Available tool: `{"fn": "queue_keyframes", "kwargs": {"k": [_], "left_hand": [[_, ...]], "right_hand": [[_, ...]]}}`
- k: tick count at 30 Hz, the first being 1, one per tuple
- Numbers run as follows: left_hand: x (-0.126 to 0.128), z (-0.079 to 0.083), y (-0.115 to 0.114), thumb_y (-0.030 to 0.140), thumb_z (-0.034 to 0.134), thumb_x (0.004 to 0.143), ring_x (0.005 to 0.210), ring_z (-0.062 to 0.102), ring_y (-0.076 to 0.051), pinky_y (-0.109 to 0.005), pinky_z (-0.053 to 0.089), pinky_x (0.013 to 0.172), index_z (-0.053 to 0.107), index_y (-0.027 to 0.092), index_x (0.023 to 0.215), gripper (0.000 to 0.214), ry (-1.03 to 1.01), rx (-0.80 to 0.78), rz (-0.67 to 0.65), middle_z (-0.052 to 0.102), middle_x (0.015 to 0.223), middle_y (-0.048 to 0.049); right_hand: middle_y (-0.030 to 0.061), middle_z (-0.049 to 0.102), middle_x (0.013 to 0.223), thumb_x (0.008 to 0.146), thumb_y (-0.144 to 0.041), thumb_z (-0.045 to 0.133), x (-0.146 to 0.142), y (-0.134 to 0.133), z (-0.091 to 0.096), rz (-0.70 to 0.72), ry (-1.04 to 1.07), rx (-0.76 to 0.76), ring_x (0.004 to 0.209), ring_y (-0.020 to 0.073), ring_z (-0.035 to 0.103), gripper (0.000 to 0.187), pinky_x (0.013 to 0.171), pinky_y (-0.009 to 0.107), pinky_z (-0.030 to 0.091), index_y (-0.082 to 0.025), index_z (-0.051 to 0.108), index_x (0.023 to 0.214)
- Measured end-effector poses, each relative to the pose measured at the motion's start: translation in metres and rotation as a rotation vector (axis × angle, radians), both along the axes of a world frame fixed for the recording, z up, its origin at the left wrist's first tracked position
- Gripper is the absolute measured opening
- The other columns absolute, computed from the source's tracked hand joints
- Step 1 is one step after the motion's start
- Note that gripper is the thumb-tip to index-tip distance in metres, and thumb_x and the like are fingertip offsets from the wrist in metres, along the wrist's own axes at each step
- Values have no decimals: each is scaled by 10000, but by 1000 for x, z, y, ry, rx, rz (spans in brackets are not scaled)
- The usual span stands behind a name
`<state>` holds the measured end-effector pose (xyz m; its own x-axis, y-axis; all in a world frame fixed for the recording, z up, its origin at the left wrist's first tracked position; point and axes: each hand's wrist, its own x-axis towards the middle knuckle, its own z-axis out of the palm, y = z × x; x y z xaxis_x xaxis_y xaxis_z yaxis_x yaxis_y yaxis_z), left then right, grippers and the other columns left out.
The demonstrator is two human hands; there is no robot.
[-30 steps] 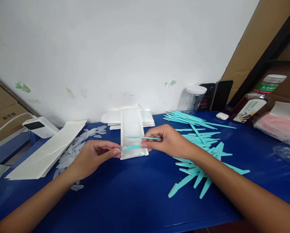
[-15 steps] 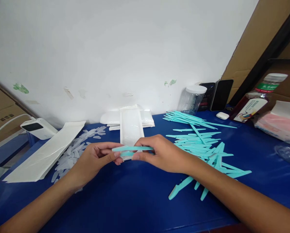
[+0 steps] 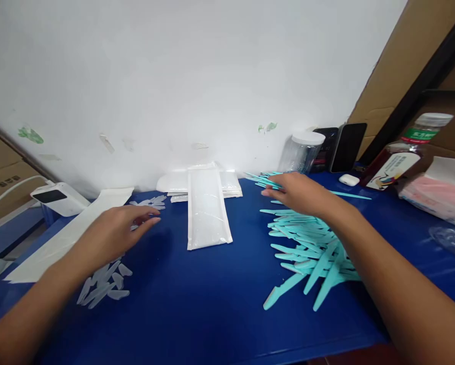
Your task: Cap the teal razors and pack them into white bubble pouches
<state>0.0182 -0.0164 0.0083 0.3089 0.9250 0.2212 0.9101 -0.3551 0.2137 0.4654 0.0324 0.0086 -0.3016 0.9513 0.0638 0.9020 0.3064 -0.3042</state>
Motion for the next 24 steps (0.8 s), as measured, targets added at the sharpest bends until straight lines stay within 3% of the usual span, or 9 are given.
{"fn": "queue_keyframes", "kwargs": {"k": [5, 8, 11, 17, 24], "left_hand": [[-56, -3, 28, 456, 666, 948, 856, 723, -344, -385, 452, 688, 808, 262, 1059, 265, 176, -2, 86, 815, 982, -107], [-69, -8, 37, 459, 653, 951, 871, 719, -335, -390, 465, 714, 797, 262, 1048, 262, 151, -42, 76, 806, 999, -106], [-67, -11, 39, 509, 659, 944, 939, 717, -335, -400, 497, 777, 794, 259, 1055, 305, 110, -89, 22, 798, 1035, -109], [-42, -23, 36, 485, 533, 1029, 1132, 652, -353, -467, 505, 957, 766, 210, 1182, 391, 18, 3, -63, 738, 1193, -150], [-35, -34, 39, 404, 535, 1024, 976, 641, -314, -432, 497, 852, 693, 209, 989, 253, -24, -49, -37, 726, 1017, -121]], "right_hand": [[150, 770, 835, 877, -259, 813, 46, 19, -6, -95, -41, -120, 707, 246, 645, 101, 663, 375, 375, -158, 805, 864], [152, 758, 787, 849, -219, 826, 53, 24, -12, -100, -36, -159, 684, 250, 637, 84, 643, 381, 373, -159, 801, 795], [151, 753, 787, 883, -301, 814, 49, 23, -13, -62, -6, -180, 695, 246, 629, 177, 643, 378, 378, -157, 784, 784], [107, 730, 842, 969, -728, 620, 21, 12, -8, 53, 87, -129, 744, 230, 605, 560, 674, 348, 408, -183, 740, 925], [90, 750, 975, 993, -729, 576, -11, -2, -7, 141, 198, -33, 839, 278, 655, 513, 745, 368, 452, -226, 672, 954]]}}
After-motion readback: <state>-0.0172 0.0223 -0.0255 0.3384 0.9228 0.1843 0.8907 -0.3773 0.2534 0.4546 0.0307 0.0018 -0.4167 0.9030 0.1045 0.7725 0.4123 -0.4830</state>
